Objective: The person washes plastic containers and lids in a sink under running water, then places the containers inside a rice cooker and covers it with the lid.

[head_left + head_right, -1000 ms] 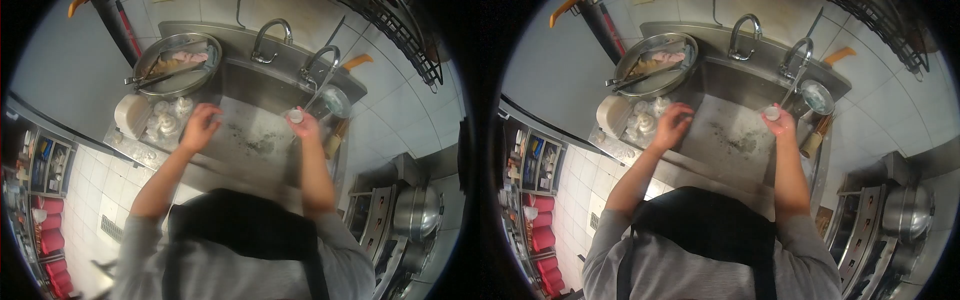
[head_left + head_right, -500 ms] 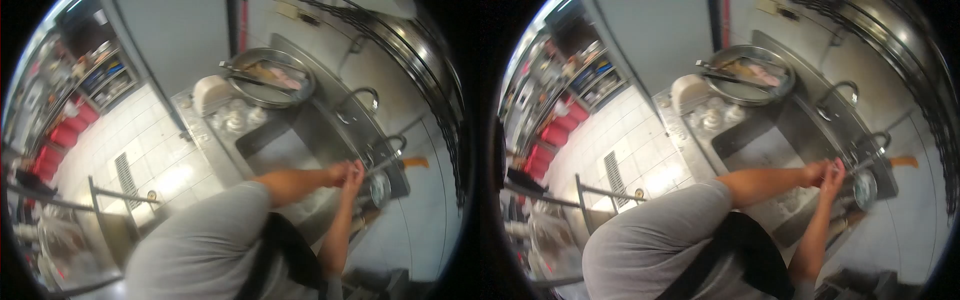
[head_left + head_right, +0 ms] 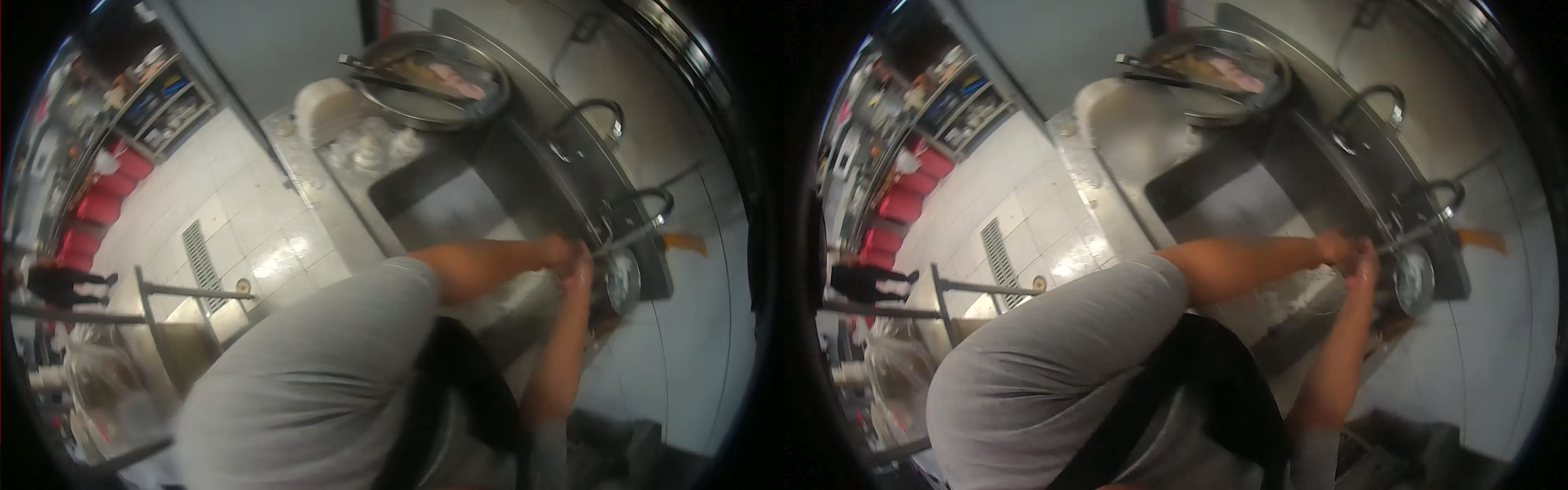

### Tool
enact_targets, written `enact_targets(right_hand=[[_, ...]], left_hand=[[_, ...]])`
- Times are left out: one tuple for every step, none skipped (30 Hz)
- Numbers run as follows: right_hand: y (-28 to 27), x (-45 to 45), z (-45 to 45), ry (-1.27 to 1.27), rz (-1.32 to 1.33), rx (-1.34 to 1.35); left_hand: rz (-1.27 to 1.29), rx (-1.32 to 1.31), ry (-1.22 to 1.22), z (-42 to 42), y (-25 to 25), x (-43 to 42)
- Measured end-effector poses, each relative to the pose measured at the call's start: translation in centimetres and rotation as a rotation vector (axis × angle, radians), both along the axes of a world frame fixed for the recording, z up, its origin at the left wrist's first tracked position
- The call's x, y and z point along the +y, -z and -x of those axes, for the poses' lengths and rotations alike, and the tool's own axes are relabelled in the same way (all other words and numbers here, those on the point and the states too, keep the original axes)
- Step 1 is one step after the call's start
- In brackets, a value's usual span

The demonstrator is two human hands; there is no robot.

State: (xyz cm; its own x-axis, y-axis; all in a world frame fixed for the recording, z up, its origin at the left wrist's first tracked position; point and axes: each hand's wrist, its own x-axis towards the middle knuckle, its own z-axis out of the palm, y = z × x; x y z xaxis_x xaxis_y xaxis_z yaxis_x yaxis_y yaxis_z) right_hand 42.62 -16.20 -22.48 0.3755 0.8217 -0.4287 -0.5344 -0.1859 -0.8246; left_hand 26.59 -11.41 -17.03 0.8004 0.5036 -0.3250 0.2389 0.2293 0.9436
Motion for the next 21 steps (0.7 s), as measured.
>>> enact_targets(right_hand=[[-0.3, 1.0, 0.8, 0.008, 0.040, -0.201], [-1.5, 1.2, 1.8, -0.007, 0.086, -0.371], [-1.9, 1.7, 2.2, 0.002, 0.123, -0.483], [-3.1, 1.3, 2.5, -0.039, 0.113, -0.782], [-4.5, 0.7, 3.2, -0.002, 0.069, -0.789], [-5.8, 0.0, 3.7, 0.033, 0.020, -0.799], [-6.9, -1.2, 3.7, 0.010, -0.034, -0.845], [-7.5, -2.2, 3.5, -0.024, -0.091, -0.888], [-7.6, -3.2, 3.2, 0.014, -0.115, -1.063], [-7.5, -4.2, 3.0, 0.046, -0.139, -1.237], [-7.3, -5.2, 2.9, 0.073, -0.157, -1.410], [-7.0, -6.0, 2.6, 0.052, -0.164, -1.447], [-6.6, -6.6, 2.3, 0.026, -0.175, -1.482], [-6.3, -7.0, 2.2, -0.003, -0.188, -1.515], [-6.6, -7.2, 2.6, -0.086, -0.134, -1.549], [-7.0, -7.2, 3.2, -0.093, -0.057, -1.622], [-7.2, -7.3, 4.0, -0.103, 0.023, -1.691], [-7.5, -7.4, 4.6, -0.116, 0.104, -1.759], [-7.9, -7.4, 4.9, -0.203, 0.266, -1.721], [-7.7, -7.4, 5.2, -0.216, 0.227, -1.717], [-7.3, -7.3, 5.6, -0.229, 0.186, -1.713]], left_hand=[[0.143, -0.081, -0.079, -0.3, 0.2, -0.5], [0.291, -0.153, -0.151, -0.6, 0.6, -1.1], [0.442, -0.213, -0.219, -1.0, 1.1, -1.6], [0.589, -0.478, -0.193, -1.7, 2.0, -1.9], [0.632, -0.542, -0.155, -2.9, 4.4, -1.0], [0.674, -0.606, -0.119, -4.2, 6.3, -0.1], [0.726, -0.544, -0.168, -4.2, 5.0, -0.3], [0.768, -0.478, -0.226, -3.7, 3.5, -0.5], [0.815, -0.529, -0.168, -3.4, 2.9, -0.5], [0.860, -0.578, -0.116, -3.2, 2.6, -0.3], [0.907, -0.626, -0.068, -3.1, 2.4, -0.3], [0.933, -0.610, -0.071, -3.1, 2.5, -0.4], [0.957, -0.596, -0.079, -3.0, 2.6, -0.4], [0.979, -0.581, -0.091, -3.1, 2.7, -0.4], [0.951, -0.524, -0.119, -3.3, 3.3, -0.4], [0.941, -0.498, -0.122, -3.6, 3.4, -0.6], [0.933, -0.471, -0.127, -3.7, 3.6, -0.9], [0.925, -0.445, -0.134, -3.7, 3.6, -1.3], [0.936, -0.451, -0.146, -3.6, 3.5, -1.3], [0.944, -0.458, -0.160, -3.5, 3.3, -1.1], [0.952, -0.465, -0.175, -3.3, 3.2, -1.0]])
